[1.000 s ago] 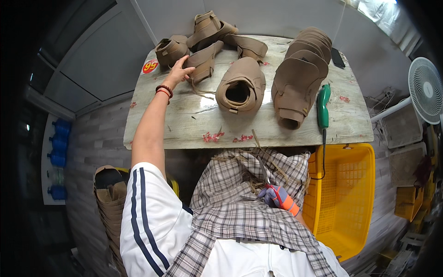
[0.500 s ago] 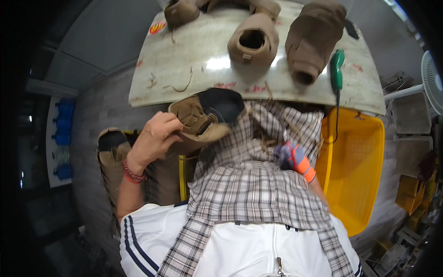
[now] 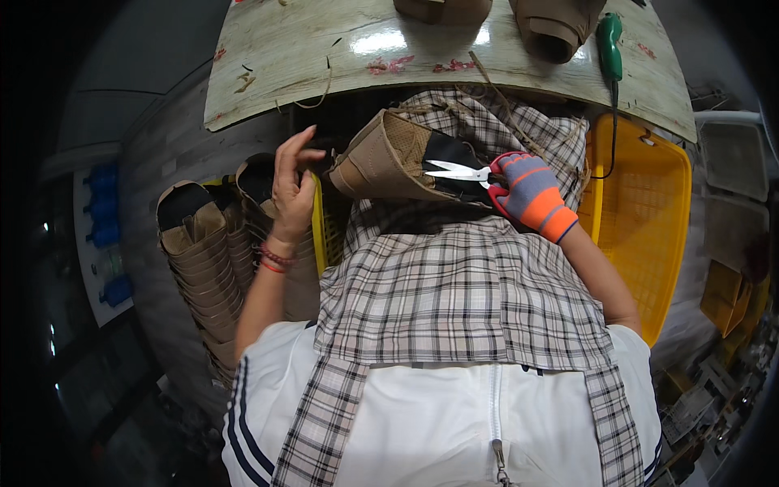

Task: The person uses shears to trim the edges of shoe uppers held against a workbench. They repeatedly pick up individual uppers, cut along the rim, and place the finished pieces on the table.

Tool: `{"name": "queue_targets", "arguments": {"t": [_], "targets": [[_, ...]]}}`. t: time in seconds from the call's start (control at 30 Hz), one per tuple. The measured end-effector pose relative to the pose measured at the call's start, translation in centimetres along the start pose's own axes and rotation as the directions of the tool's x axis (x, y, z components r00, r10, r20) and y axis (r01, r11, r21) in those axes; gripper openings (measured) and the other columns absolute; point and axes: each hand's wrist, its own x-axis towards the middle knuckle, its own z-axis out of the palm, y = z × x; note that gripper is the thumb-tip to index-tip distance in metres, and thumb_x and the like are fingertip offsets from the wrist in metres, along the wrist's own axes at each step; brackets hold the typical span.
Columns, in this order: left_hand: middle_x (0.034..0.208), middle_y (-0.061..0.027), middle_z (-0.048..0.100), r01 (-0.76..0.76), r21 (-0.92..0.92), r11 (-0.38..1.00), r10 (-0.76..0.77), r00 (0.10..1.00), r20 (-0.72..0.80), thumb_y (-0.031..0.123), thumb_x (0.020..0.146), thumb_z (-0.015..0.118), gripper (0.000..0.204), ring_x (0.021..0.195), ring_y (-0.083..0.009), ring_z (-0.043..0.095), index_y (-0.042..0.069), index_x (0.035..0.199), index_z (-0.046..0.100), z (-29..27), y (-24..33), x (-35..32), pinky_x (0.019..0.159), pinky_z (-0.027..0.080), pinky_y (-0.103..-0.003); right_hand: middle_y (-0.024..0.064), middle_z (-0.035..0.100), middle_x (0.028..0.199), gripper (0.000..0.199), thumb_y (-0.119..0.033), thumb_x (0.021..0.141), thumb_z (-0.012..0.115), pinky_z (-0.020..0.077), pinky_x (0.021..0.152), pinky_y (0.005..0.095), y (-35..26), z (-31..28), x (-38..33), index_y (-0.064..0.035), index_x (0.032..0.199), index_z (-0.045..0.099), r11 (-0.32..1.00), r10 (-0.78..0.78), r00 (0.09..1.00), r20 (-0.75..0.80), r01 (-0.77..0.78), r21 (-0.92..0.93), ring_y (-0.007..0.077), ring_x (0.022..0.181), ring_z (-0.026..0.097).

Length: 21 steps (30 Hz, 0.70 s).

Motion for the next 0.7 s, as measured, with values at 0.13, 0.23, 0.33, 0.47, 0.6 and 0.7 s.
{"name": "queue_targets", "arguments": {"t": [0.13, 0.23, 0.33, 0.47, 0.6, 0.7], "targets": [[0.129, -0.0055, 0.053, 0.318, -0.492, 0.81, -0.358, 0.934, 0.014, 0.001, 0.088, 0.059, 0.053, 0.116, -0.015, 0.053, 0.004, 0.139, 0.044, 3.9, -5.2, -3.4, 0.1, 0.044, -0.03, 0.0107, 0.067, 0.092, 0.028, -0.025, 0.074, 0.075, 0.0491, 0.079, 0.0396, 0.3, 0.4, 0.7, -0.0075, 0.094, 0.067, 0.998, -0.067, 0.997, -0.05, 0.066, -0.023, 0.0298, 0.09, 0.062], [0.124, -0.0044, 0.055, 0.308, -0.552, 0.775, -0.354, 0.935, 0.025, 0.007, 0.092, 0.06, 0.042, 0.113, -0.0132, 0.054, 0.003, 0.131, 0.047, 6.0, -4.5, -2.9, 0.097, 0.045, -0.027, 0.0102, 0.067, 0.093, 0.029, -0.026, 0.073, 0.076, 0.0483, 0.08, 0.039, 0.5, 0.5, 1.7, -0.0082, 0.094, 0.067, 0.996, -0.086, 0.996, -0.037, 0.084, -0.043, 0.0296, 0.09, 0.061], [0.121, -0.0064, 0.057, 0.137, -0.241, 0.961, -0.149, 0.988, -0.033, 0.01, 0.094, 0.058, 0.036, 0.109, -0.0138, 0.055, 0.002, 0.129, 0.048, 7.1, -8.8, -3.8, 0.093, 0.046, -0.027, 0.0098, 0.066, 0.093, 0.03, -0.024, 0.071, 0.077, 0.048, 0.079, 0.0395, 0.4, 0.8, 2.8, -0.0087, 0.095, 0.066, 0.997, -0.061, 0.997, 0.053, 0.064, -0.054, 0.0299, 0.09, 0.061], [0.111, -0.0078, 0.062, 0.282, -0.429, 0.858, -0.314, 0.949, -0.004, 0.014, 0.098, 0.054, 0.029, 0.091, -0.015, 0.059, 0.001, 0.124, 0.056, 7.0, -12.3, -6.6, 0.078, 0.048, -0.027, 0.0085, 0.067, 0.088, 0.028, -0.028, 0.075, 0.075, 0.0493, 0.076, 0.0391, 0.7, 1.6, 2.9, -0.0104, 0.094, 0.067, 0.992, -0.109, 0.994, 0.003, 0.109, -0.07, 0.029, 0.085, 0.063], [0.107, -0.0093, 0.064, 0.526, -0.563, 0.637, -0.565, 0.816, 0.123, 0.021, 0.101, 0.048, 0.032, 0.083, -0.0154, 0.059, 0.003, 0.126, 0.055, 4.3, -10.7, -7.0, 0.066, 0.045, -0.027, 0.0069, 0.067, 0.09, 0.026, -0.024, 0.073, 0.075, 0.0498, 0.078, 0.039, 2.3, 2.3, 1.7, -0.0103, 0.094, 0.067, 0.998, -0.002, 0.997, 0.075, 0.006, -0.056, 0.0296, 0.087, 0.063], [0.112, -0.0146, 0.062, 0.5, 0.144, 0.854, -0.471, 0.861, -0.194, 0.008, 0.092, 0.056, 0.03, 0.096, -0.0274, 0.062, -0.003, 0.121, 0.057, 3.0, -7.9, -6.1, 0.081, 0.051, -0.038, 0.0075, 0.067, 0.091, 0.028, -0.026, 0.073, 0.075, 0.0505, 0.078, 0.0389, 2.2, 1.5, 1.8, -0.0103, 0.095, 0.066, 0.998, 0.057, 0.997, 0.044, -0.056, -0.017, 0.0286, 0.088, 0.063]]}}
